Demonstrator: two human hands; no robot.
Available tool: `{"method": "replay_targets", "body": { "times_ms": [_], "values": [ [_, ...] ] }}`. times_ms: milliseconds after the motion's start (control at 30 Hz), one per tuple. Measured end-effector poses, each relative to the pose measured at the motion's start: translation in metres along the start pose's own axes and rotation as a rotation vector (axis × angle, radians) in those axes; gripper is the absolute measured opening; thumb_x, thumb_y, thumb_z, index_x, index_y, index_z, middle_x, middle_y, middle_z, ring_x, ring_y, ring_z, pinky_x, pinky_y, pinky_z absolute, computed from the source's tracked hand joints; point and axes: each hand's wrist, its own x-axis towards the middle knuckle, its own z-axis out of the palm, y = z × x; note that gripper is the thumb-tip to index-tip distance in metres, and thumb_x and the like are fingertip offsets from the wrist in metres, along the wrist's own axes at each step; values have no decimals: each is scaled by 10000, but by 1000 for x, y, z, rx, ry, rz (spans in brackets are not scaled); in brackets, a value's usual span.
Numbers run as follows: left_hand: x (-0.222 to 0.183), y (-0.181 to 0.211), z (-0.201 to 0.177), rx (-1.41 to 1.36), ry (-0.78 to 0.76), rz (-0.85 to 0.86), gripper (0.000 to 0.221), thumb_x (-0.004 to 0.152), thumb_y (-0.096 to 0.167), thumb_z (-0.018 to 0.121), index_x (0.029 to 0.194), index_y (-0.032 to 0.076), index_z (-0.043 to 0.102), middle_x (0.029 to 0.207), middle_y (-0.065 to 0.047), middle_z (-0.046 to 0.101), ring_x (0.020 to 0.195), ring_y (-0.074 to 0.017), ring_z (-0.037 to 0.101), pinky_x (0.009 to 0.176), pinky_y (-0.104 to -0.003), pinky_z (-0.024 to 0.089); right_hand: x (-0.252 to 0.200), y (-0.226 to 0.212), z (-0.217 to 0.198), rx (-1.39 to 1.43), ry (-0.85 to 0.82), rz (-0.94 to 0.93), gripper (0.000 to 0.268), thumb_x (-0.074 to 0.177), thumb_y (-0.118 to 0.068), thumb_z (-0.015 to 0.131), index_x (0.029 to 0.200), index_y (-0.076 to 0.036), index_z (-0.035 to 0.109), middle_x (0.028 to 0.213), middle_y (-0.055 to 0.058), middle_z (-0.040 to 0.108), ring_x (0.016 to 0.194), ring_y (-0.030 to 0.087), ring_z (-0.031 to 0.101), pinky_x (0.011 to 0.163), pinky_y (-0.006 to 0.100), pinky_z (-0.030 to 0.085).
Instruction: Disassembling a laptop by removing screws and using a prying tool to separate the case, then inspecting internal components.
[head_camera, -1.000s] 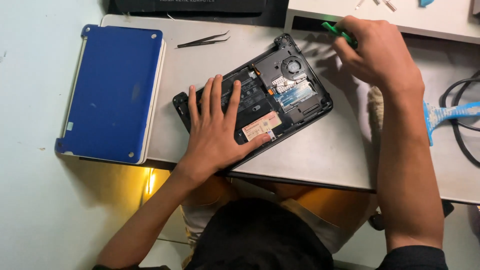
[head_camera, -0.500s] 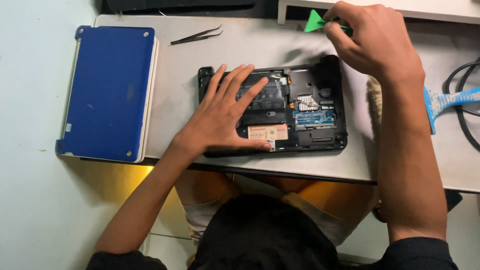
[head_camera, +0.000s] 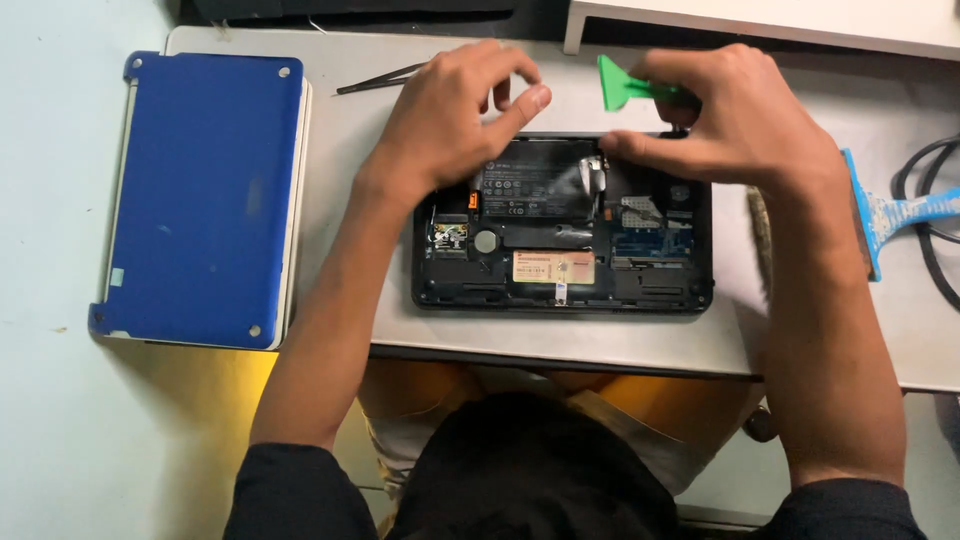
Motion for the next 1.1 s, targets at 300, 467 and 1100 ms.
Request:
{"method": "replay_targets", "body": {
  "times_ms": [300,467,1100],
  "values": [
    [-20,-27,6,244,93,-125,414,1250,335,501,1028,91,751,887,-52,725,719,-347,631,916,-521,532,10,-48,33,-28,-126,-146,476,1054,-417,834,1456,-166,880,1025,29,724,618,305,585,585,482,413],
    [-26,-18,-19,325,121,-138,375,1157,242,539,831,114,673,806,-12,634,794,-286,639,889,-490,472,13,-47,53,-145,-22,-179,528,1099,-478,773,1560,-231,847,1184,37,734,589,320,661,598,477,483],
    [-27,-26,-17,545,190,-117,150,1017,106,639,894,181,681,813,12,664,789,-299,649,842,-493,437,36,-92,86,10,-25,-118,309,1094,-248,860,1381,-145,810,1170,46,701,766,389,657,586,549,475]
  ]
}}
